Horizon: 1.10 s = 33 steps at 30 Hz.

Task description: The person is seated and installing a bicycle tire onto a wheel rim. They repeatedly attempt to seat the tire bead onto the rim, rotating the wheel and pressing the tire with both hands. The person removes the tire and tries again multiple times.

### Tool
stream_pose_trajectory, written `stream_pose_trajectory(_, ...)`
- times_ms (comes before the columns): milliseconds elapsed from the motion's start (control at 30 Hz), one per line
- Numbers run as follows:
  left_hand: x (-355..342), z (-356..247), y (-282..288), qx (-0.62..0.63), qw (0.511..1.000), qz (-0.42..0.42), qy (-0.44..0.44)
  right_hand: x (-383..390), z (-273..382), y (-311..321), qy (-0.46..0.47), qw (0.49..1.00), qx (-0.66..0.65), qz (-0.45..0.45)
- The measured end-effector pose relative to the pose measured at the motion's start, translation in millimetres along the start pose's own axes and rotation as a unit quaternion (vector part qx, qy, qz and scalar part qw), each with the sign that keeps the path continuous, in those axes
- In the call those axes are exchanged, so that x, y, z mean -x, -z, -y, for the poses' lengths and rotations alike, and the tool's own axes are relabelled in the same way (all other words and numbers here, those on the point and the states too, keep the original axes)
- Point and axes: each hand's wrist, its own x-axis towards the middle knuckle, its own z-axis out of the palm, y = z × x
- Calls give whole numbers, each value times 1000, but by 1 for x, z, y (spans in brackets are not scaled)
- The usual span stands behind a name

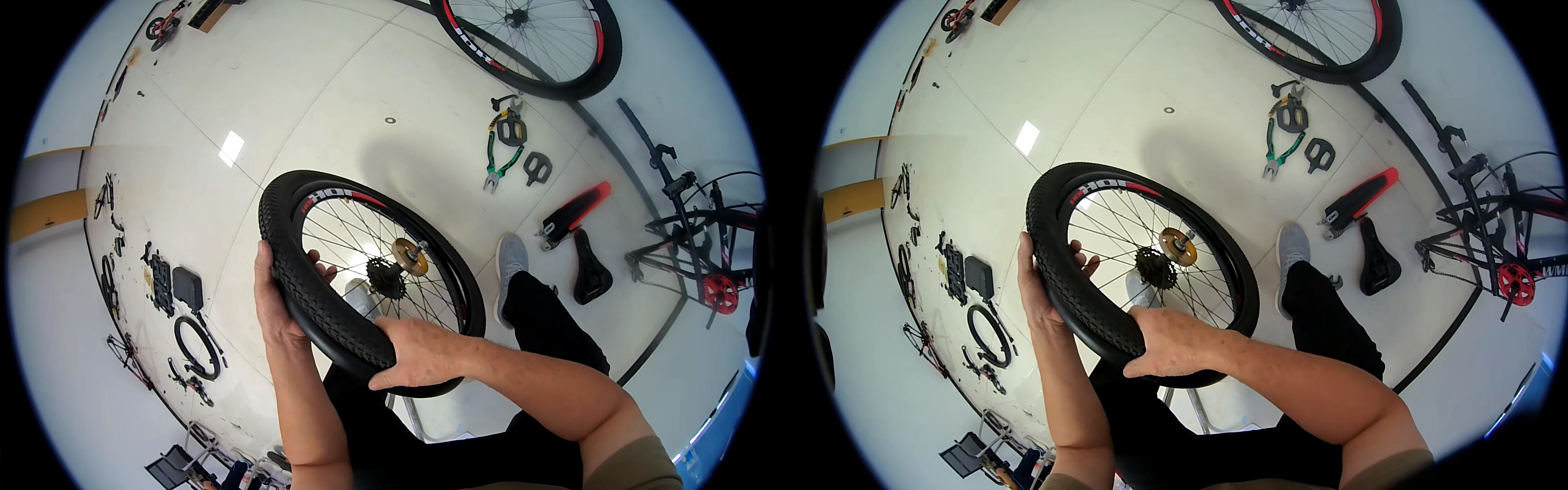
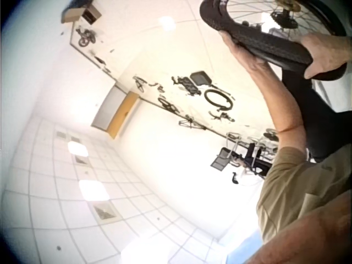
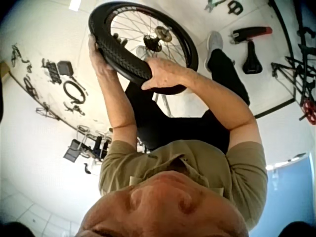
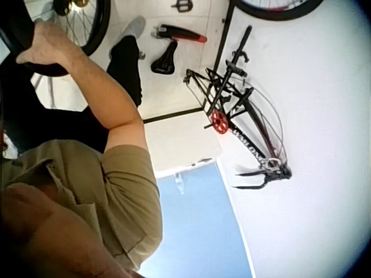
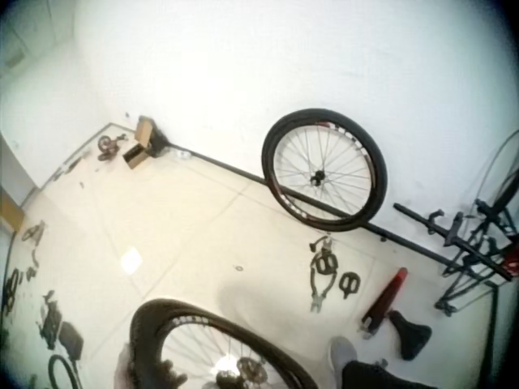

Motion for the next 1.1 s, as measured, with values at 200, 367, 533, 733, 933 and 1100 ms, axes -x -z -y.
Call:
stream_pose_trajectory(200, -3, 2, 5, 25, 1000, 15, 11, 4, 7, 5, -6, 1000, -18, 2)
stream_pose_trajectory(367, -2, 4, 6, 29, 1000, 8, 7, 0, -3, 0, 9, 1000, -9, 4)
stream_pose_trajectory(533, 0, 4, 2, 29, 999, -2, 15, 0, 4, 10, -9, 999, -29, 36)
stream_pose_trajectory(733, -2, 4, 2, 34, 999, 29, 15, -2, 0, 10, 9, 998, -60, 30)
stream_pose_trajectory(933, 3, 2, 0, 31, 998, 40, 32, -3, -4, 8, -1, 999, -38, 35)
stream_pose_trajectory(1100, 4, 6, 5, 17, 999, 37, 12, 0, 3, 13, -23, 997, -34, 61)
